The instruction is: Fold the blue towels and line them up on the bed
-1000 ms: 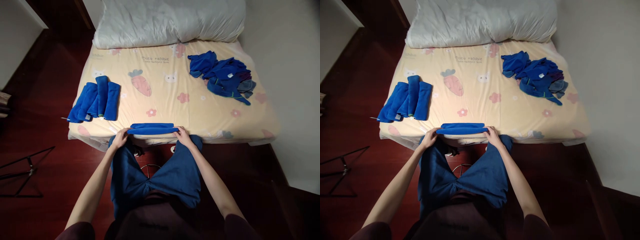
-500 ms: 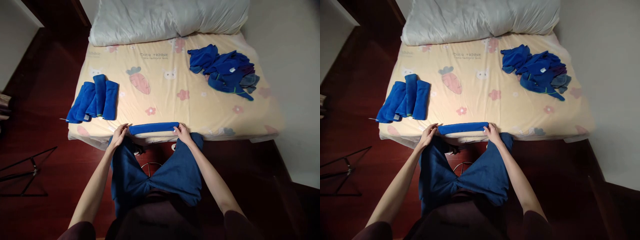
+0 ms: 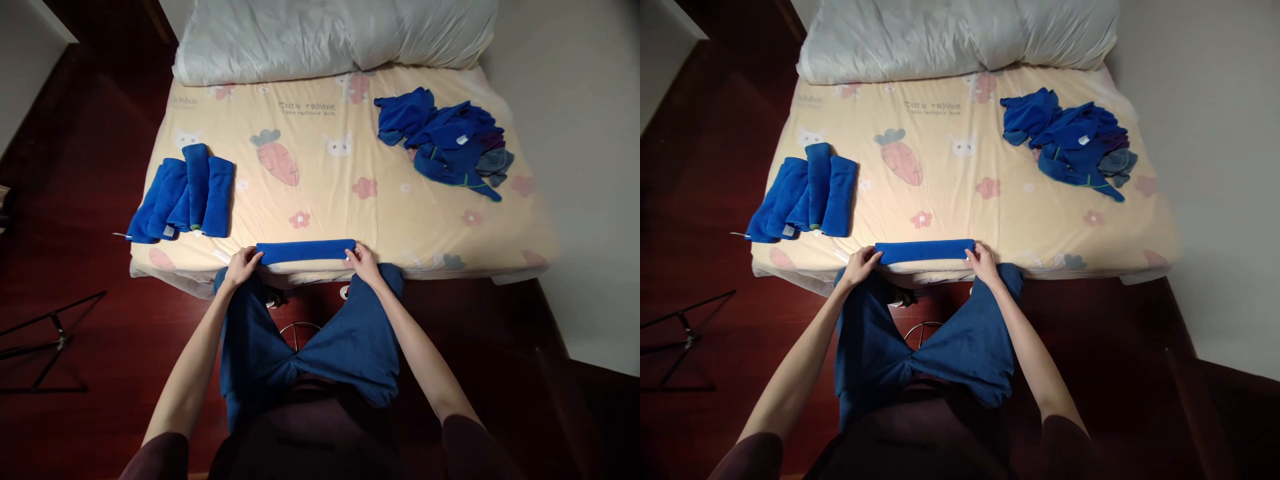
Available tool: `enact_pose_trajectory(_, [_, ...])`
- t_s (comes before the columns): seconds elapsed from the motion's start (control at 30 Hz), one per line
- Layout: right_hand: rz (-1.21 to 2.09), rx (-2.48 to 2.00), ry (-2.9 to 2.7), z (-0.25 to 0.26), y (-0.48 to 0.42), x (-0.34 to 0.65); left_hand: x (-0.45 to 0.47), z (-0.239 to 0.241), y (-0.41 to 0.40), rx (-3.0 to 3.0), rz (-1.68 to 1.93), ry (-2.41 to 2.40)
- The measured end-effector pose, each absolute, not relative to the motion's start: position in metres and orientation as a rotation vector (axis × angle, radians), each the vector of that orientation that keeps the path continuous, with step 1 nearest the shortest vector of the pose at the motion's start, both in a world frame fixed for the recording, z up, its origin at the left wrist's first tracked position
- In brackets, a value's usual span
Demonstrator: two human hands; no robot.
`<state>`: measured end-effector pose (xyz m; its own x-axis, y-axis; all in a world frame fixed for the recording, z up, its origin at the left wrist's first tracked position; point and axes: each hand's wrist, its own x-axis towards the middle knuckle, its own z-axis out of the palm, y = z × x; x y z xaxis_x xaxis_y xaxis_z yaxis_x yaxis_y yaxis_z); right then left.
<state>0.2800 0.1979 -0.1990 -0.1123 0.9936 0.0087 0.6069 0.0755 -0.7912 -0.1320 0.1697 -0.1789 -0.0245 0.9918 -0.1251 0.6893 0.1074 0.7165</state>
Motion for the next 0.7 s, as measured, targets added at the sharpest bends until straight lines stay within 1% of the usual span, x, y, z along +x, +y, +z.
enact_pose_trajectory(0.17, [0.949,-1.556,-1.676,-0.198,0.202,0.275,-0.13,-0.174,0.179,1.593,0.598,1.766])
enact_pose_trajectory(0.3, [0.925,-1.571,-1.623,-0.2,0.205,0.273,-0.13,-0.175,0.184,1.521,0.611,1.735])
enact_pose_trajectory(0.43, [0.85,-1.642,-1.644,-0.2,0.203,0.272,-0.126,-0.176,0.185,1.462,0.621,1.805])
enact_pose_trajectory(0.5, [0.74,-1.691,-1.679,-0.197,0.199,0.269,-0.118,-0.172,0.18,1.477,0.626,1.904])
enact_pose_trajectory(0.63, [0.305,-1.73,-1.862,-0.182,0.192,0.251,-0.08,-0.157,0.167,1.782,0.722,2.192])
enact_pose_trajectory(0.7, [0.182,-1.679,-2.031,-0.173,0.191,0.235,-0.054,-0.15,0.165,2.049,0.69,2.097])
